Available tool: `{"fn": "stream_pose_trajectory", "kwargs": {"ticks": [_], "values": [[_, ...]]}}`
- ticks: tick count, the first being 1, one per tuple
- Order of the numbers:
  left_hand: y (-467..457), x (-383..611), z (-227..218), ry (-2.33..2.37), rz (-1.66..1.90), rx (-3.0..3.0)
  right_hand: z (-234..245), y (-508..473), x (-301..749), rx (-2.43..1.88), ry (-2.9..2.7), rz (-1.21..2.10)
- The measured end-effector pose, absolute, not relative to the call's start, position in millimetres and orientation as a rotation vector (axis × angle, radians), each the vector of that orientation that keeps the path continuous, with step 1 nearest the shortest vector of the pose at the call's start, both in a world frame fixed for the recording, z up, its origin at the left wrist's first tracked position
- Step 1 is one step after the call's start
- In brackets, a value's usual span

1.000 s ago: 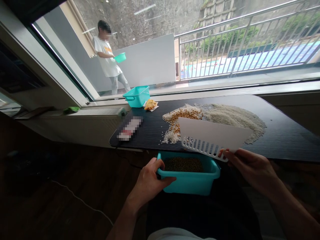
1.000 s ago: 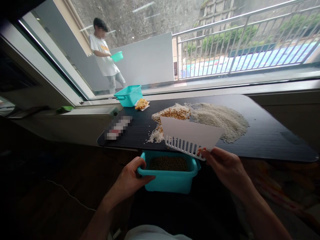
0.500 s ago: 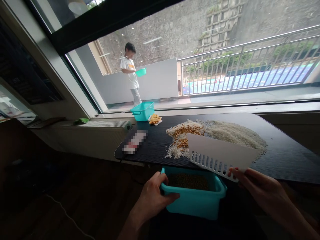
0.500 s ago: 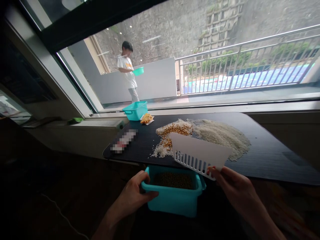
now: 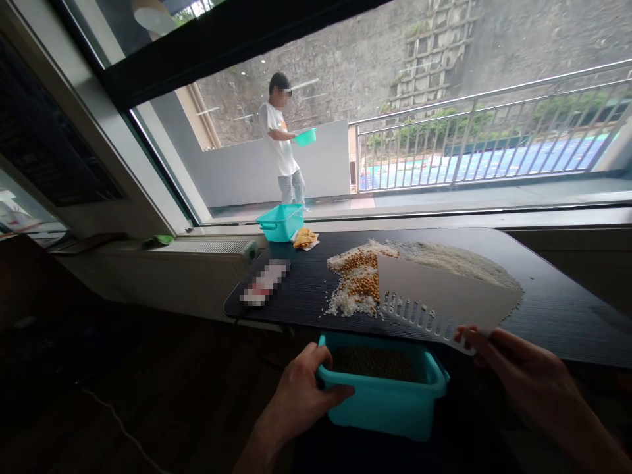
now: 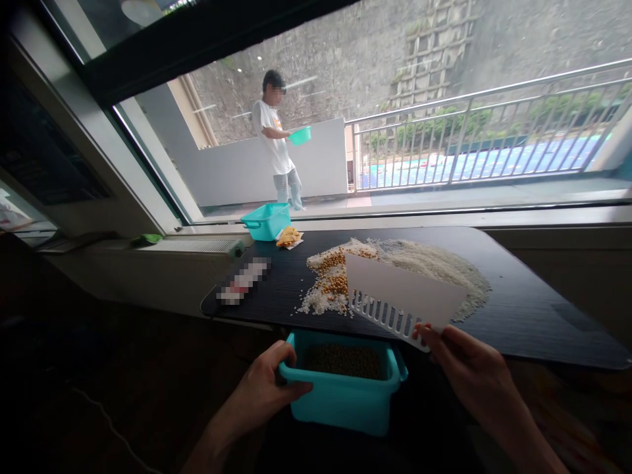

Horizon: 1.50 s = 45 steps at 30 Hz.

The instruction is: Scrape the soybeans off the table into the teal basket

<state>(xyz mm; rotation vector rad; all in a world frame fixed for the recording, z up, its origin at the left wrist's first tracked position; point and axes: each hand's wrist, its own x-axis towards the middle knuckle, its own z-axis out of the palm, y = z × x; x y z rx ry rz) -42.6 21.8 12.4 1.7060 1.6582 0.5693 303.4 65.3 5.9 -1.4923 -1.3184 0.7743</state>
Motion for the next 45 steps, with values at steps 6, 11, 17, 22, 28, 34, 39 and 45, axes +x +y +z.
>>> {"fn": "stream_pose_trajectory", "kwargs": {"ticks": [6, 11, 17, 22, 28, 34, 39, 45], "values": [[21, -42, 10, 1.684, 0.585, 1.715, 12, 74, 296, -1.497, -1.282, 0.754], [19, -44, 6, 1.693, 0.604, 1.741, 7, 81, 292, -1.445, -1.381, 0.777], [19, -44, 8, 1.688, 0.601, 1.723, 17, 79, 284, -1.447, -1.413, 0.748], [19, -43, 9, 1.701, 0.606, 1.724, 14, 78, 286, -1.437, -1.374, 0.742], [18, -43, 7, 1.7, 0.621, 1.745, 29, 82, 271, -1.449, -1.319, 0.751], [19, -44, 7, 1.701, 0.62, 1.748, 26, 78, 273, -1.432, -1.332, 0.797], [19, -44, 7, 1.69, 0.613, 1.745, 17, 75, 285, -1.451, -1.328, 0.774], [18, -42, 13, 1.7, 0.587, 1.722, 25, 71, 280, -1.456, -1.293, 0.806]]}}
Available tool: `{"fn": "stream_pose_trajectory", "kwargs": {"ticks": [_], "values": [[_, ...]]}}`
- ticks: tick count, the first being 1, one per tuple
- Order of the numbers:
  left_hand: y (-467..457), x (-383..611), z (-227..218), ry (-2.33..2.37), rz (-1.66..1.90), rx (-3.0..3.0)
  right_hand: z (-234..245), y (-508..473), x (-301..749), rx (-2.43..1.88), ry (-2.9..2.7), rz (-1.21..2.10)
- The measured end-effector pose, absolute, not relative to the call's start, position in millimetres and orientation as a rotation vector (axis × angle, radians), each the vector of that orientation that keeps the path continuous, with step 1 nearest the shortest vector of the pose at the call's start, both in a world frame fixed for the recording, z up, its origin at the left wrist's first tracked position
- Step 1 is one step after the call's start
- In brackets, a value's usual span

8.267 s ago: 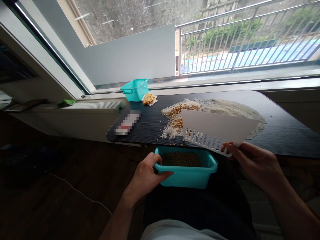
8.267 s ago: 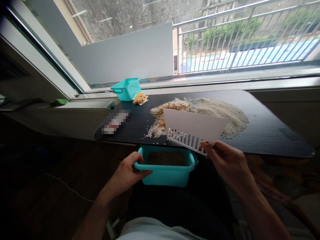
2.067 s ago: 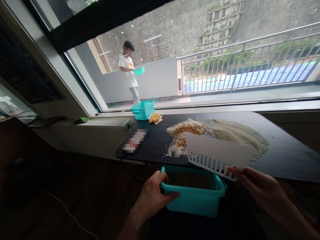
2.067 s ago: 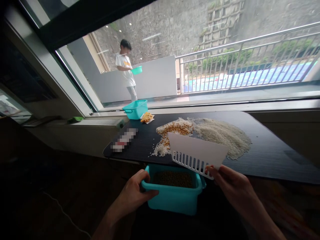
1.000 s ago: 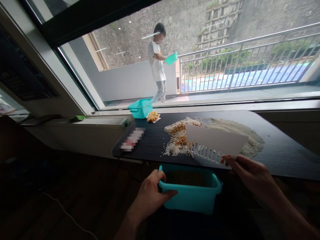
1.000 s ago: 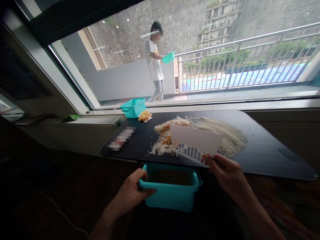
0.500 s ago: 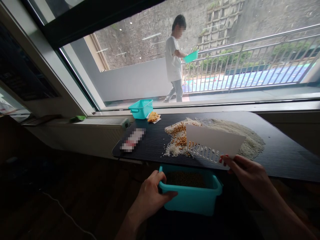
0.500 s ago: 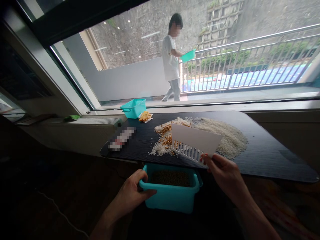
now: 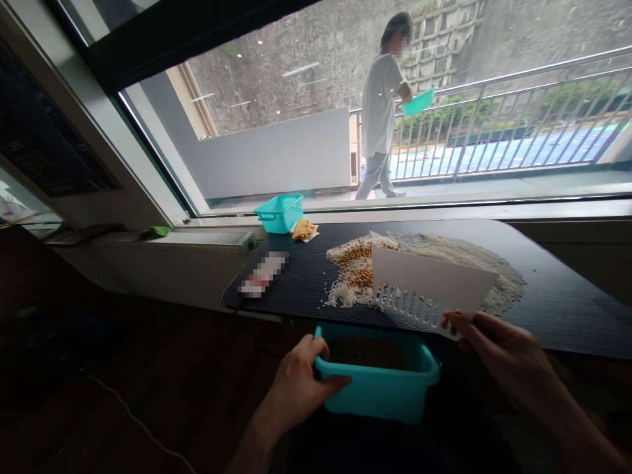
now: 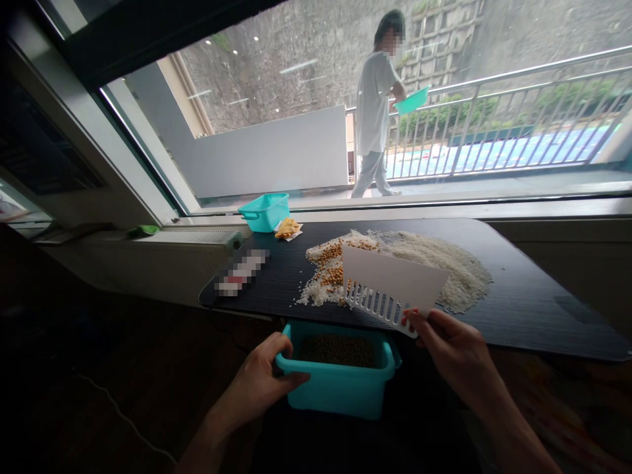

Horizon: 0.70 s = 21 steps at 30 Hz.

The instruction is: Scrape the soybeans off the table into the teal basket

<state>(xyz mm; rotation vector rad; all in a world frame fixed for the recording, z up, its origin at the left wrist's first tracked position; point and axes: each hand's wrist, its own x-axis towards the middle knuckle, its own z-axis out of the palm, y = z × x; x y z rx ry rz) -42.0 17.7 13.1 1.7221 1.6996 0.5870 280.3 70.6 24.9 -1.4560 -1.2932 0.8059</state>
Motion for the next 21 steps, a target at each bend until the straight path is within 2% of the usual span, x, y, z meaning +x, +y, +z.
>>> {"fn": "stream_pose_trajectory", "kwargs": {"ticks": [21], "values": [[18, -43, 11, 1.703, 0.608, 1.734, 12, 75, 289, -1.409, -1.334, 0.851]]}}
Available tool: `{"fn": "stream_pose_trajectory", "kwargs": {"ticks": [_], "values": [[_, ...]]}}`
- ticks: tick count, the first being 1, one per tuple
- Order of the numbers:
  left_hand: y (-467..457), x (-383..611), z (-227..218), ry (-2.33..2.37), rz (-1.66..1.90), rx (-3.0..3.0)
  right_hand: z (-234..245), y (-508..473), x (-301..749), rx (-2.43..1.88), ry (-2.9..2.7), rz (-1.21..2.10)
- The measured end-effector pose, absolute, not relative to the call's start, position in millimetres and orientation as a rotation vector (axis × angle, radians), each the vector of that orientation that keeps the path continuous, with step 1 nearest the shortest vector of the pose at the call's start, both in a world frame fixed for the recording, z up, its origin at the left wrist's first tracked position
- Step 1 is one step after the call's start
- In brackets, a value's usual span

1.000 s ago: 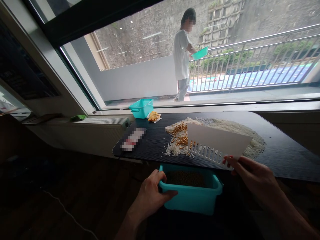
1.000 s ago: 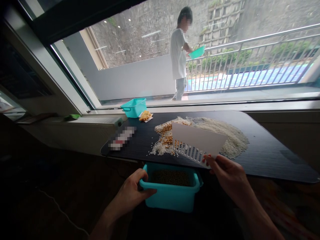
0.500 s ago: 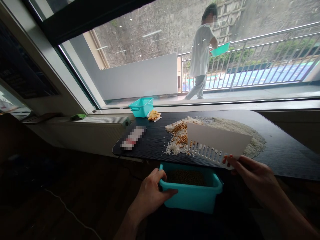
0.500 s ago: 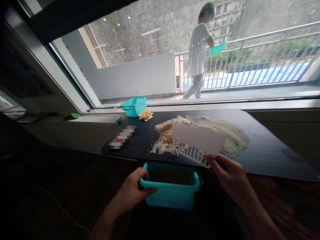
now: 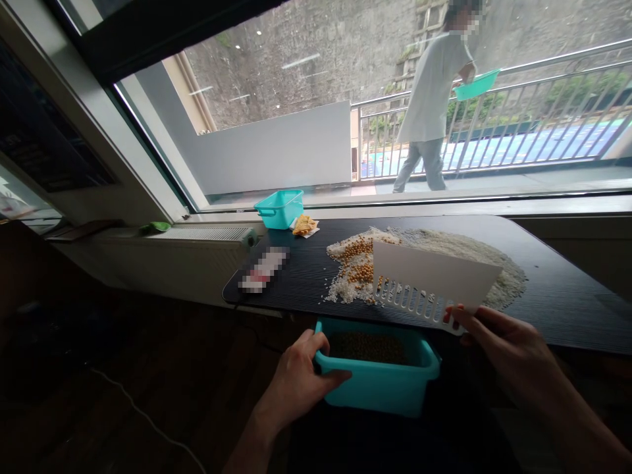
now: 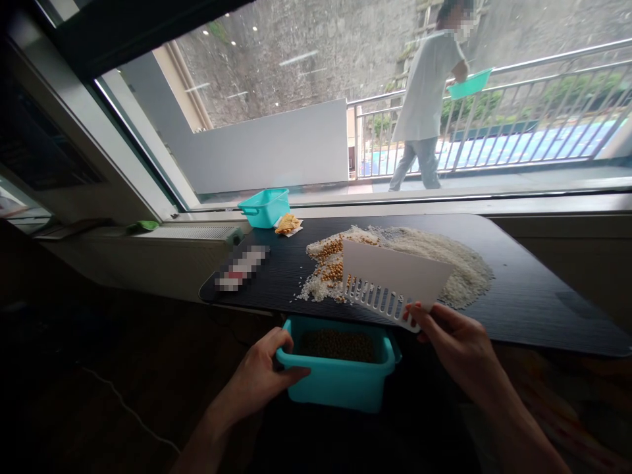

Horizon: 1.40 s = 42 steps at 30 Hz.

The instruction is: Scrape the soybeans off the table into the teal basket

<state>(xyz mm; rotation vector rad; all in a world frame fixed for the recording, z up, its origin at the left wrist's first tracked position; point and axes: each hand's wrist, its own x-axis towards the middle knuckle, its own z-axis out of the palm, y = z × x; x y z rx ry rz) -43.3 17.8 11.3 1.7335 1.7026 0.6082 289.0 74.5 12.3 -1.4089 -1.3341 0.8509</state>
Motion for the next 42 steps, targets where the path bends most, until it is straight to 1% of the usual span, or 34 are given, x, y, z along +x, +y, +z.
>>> {"fn": "stream_pose_trajectory", "kwargs": {"ticks": [10, 19, 25, 31, 36, 42], "values": [[18, -44, 11, 1.695, 0.599, 1.729, 21, 75, 280, -1.43, -1.326, 0.86], [18, -44, 14, 1.693, 0.587, 1.718, 14, 80, 280, -1.434, -1.351, 0.893], [18, -44, 14, 1.692, 0.578, 1.729, 22, 82, 283, -1.454, -1.276, 0.796], [17, -45, 12, 1.695, 0.583, 1.736, 10, 101, 292, -1.488, -1.201, 0.752], [18, -45, 10, 1.693, 0.594, 1.74, 4, 104, 293, -1.468, -1.331, 0.816], [18, -46, 8, 1.693, 0.599, 1.742, 21, 89, 282, -1.434, -1.379, 0.894]]}}
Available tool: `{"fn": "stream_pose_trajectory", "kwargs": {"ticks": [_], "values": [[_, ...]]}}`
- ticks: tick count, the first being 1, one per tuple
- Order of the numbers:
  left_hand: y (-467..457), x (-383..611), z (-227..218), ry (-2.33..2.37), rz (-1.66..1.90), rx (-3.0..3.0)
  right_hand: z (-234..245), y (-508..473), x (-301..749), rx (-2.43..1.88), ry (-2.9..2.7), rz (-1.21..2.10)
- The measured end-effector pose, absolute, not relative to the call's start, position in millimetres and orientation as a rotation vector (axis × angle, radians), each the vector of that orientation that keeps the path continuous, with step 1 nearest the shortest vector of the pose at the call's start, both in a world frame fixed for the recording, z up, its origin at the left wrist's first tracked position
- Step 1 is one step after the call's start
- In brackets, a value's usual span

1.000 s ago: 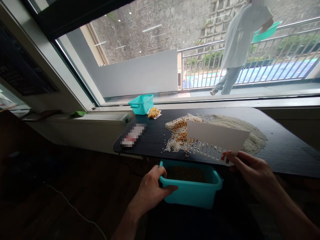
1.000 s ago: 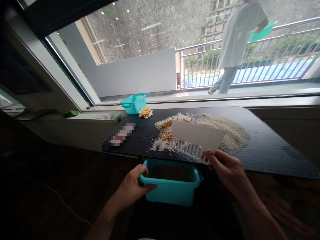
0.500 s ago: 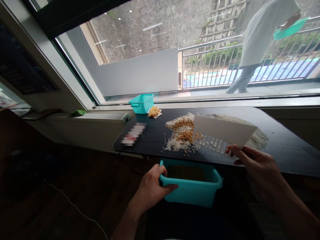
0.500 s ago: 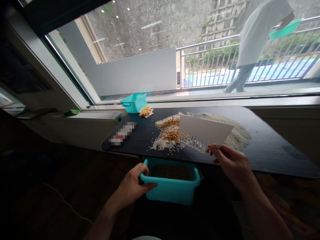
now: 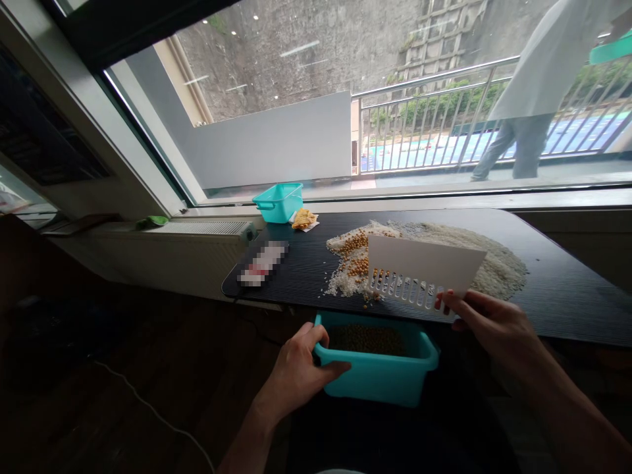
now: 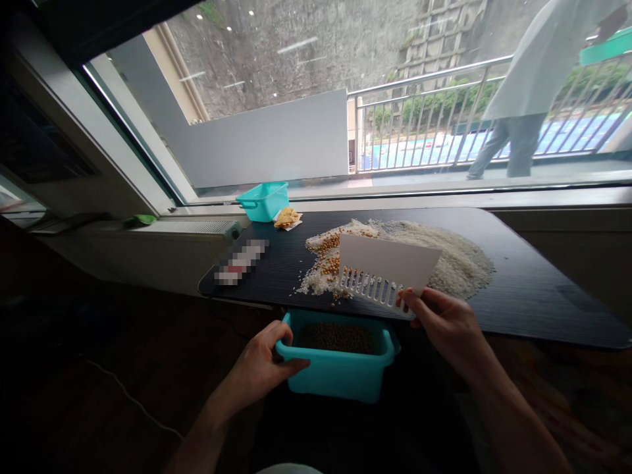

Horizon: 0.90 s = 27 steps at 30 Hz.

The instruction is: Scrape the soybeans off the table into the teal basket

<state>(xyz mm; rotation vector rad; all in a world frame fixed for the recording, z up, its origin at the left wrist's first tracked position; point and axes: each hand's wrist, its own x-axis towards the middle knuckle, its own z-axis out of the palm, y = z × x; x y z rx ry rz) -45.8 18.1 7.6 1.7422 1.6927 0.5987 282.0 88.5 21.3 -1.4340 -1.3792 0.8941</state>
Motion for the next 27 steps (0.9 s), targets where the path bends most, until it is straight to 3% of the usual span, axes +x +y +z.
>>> {"fn": "stream_pose_trajectory", "kwargs": {"ticks": [27], "values": [[18, -47, 6, 1.682, 0.63, 1.76, 33, 64, 278, -1.543, -1.238, 0.902]]}}
